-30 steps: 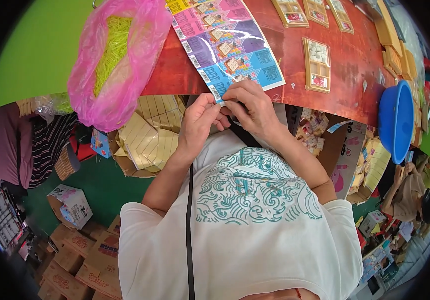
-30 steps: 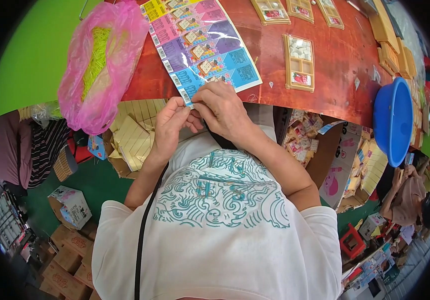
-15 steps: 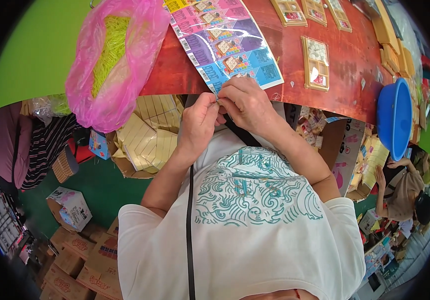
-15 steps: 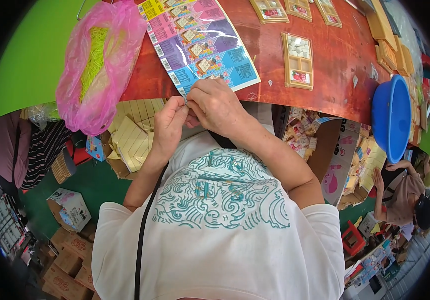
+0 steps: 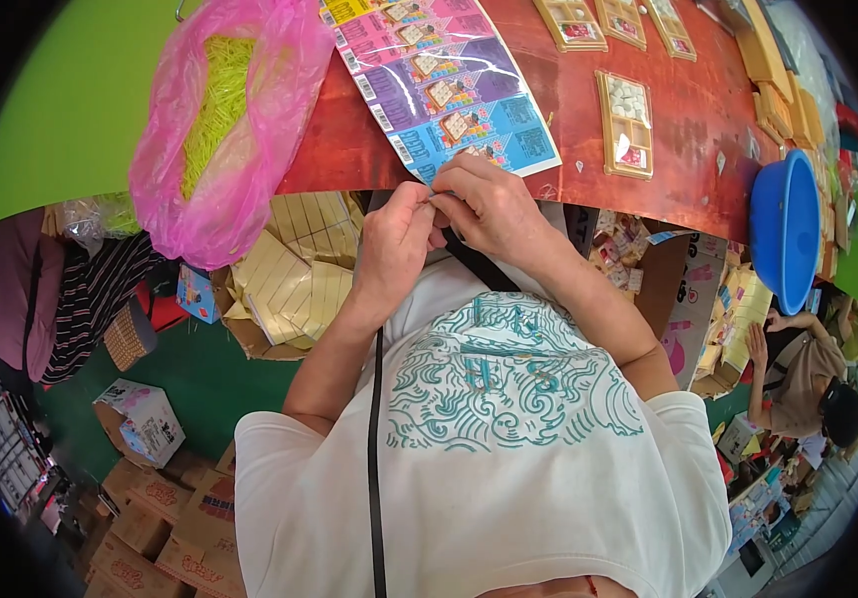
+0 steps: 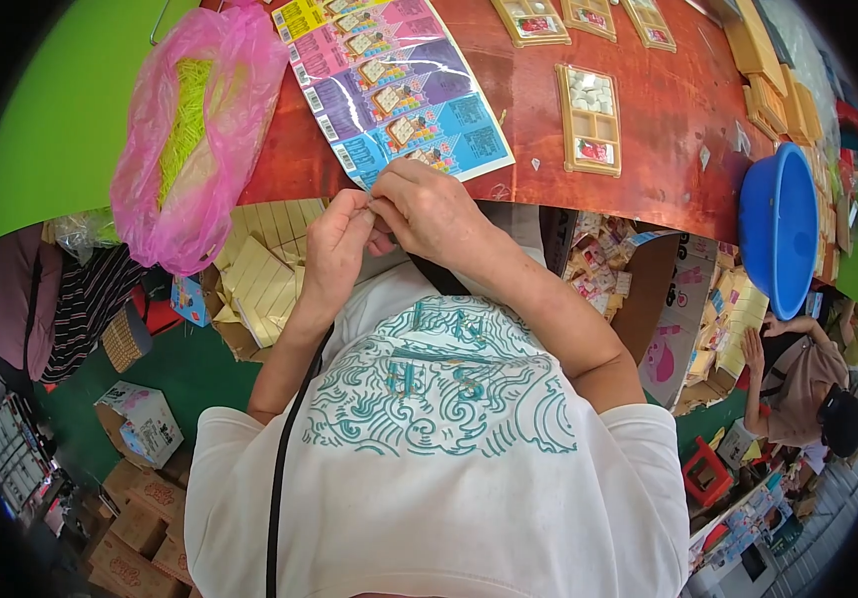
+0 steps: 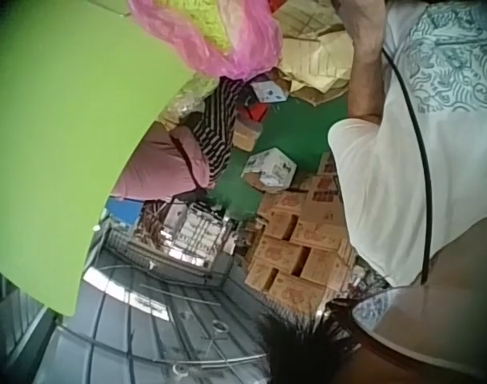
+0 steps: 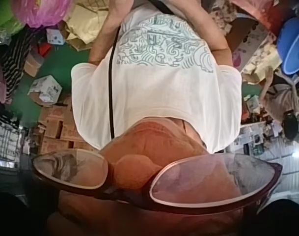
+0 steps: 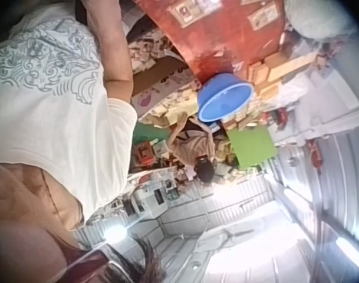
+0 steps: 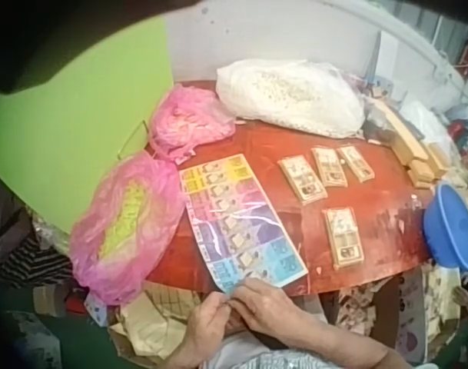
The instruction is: Applying stickers to small packages and organizing plastic trays for assembly on a factory workbench.
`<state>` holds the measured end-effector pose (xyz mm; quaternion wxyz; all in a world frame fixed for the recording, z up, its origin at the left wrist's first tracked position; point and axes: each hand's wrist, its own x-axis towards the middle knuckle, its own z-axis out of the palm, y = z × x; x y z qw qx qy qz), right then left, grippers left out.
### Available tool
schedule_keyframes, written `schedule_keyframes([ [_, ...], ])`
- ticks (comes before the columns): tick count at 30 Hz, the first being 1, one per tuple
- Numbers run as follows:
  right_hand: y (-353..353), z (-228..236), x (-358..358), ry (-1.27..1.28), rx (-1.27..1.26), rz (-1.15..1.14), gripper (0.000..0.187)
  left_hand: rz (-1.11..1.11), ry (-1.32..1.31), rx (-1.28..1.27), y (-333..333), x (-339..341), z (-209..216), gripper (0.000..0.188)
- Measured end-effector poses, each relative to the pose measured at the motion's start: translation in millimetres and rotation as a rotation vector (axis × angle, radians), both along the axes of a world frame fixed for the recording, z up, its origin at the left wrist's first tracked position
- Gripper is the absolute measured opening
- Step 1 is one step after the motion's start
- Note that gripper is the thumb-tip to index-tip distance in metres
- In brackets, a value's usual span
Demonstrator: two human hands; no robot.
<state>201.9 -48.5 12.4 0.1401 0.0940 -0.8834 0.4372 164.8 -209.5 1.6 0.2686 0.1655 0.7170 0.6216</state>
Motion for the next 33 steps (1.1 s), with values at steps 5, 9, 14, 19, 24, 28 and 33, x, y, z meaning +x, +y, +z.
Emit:
schedule_keyframes([
  [5, -3.9, -2.8, 0.9, 0.007, 0.049, -0.005, 0.009, 0.011, -0.04, 0.006, -0.8, 1.5, 1.0, 0.02],
  [9, -3.2, -4.5, 1.2, 0.017, 0.026, -0.008, 0.009, 0.024, -0.203, 0.112, -2.6, -0.2, -3.2, 0.018],
  [14, -1.0, -6.3, -1.2, -0.015, 0.001, -0.011, 0.007, 0.025, -0.242, 0.127, -2.1, -2.6, -2.5, 0.018],
  [19, 5.6, -4.8, -5.3, -0.125, -0.07, -0.009, 0.006, 0.017, -0.231, 0.133, -1.2, -6.3, 0.7, 0.019],
  [24, 43.5, -19.5, -24.5, -0.421, -1.022, -0.155, 0.012, 0.092, -0.366, 0.239, -10.4, -11.9, 0.6, 0.017],
  [28, 105.3, 2.1, -51.9, -0.237, -1.415, -0.2, 0.014, 0.226, -0.482, 0.293, -21.2, -18.0, -4.1, 0.012],
  [33, 161.9, 52.3, -50.4, 0.108, -1.567, -0.198, 0.019, 0.39, -0.409, 0.273, -25.8, -23.8, -13.5, 0.012],
])
